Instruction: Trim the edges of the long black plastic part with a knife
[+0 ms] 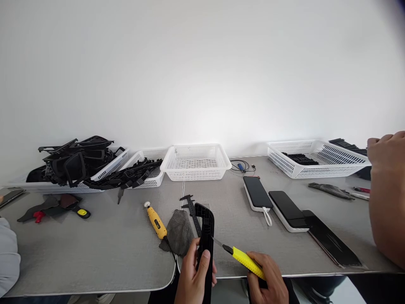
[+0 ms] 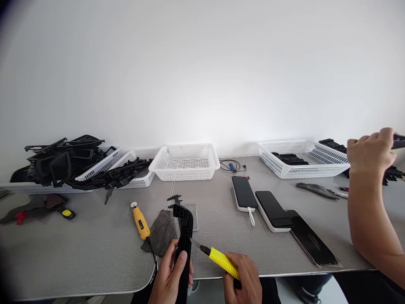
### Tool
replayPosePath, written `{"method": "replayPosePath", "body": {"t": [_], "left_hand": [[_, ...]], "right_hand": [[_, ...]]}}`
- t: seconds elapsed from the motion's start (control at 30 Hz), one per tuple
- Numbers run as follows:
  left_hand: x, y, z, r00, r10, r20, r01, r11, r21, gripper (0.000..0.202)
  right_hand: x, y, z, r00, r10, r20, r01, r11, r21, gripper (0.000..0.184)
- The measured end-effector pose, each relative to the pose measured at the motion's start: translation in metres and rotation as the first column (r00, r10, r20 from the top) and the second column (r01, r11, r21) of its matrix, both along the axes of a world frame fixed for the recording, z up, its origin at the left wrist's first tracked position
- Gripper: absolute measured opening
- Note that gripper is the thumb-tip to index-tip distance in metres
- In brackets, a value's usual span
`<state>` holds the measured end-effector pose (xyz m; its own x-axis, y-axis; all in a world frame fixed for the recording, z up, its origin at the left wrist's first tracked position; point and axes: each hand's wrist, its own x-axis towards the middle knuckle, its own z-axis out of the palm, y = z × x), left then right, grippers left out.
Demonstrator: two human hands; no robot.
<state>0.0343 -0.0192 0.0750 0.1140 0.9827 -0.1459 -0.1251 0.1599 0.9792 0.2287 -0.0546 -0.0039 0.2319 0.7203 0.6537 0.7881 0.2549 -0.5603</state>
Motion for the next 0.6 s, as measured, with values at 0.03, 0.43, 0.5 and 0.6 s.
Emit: {"method": "replayPosePath", "body": {"t": [0.03, 0.43, 0.5, 0.6], "left_hand": [[0.0002, 0.0004, -0.0003, 1.000, -0.002, 0.002, 0.002, 1.000, 0.001, 0.051], [-0.0082, -0.0020, -0.0082, 0.994, -0.024, 0.106, 0.033, 0.996, -0.078, 0.089], [-0.0086, -0.0020, -0.0074, 0.993, -0.030, 0.114, 0.038, 0.997, -0.070, 0.086], [-0.0094, -0.0010, -0.0058, 0.990, -0.050, 0.131, 0.055, 0.998, -0.033, 0.067]], "right_hand": [[0.0010, 0.0004, 0.0004, 1.000, 0.005, 0.015, -0.005, 1.000, -0.009, 0.022], [0.0039, -0.0001, -0.0039, 0.996, -0.023, 0.084, 0.025, 1.000, -0.017, 0.023], [0.0045, -0.0011, -0.0019, 0.996, -0.010, 0.085, 0.011, 1.000, -0.011, 0.022], [0.0060, -0.0030, 0.0020, 0.997, 0.017, 0.076, -0.017, 1.000, -0.002, 0.021]]}}
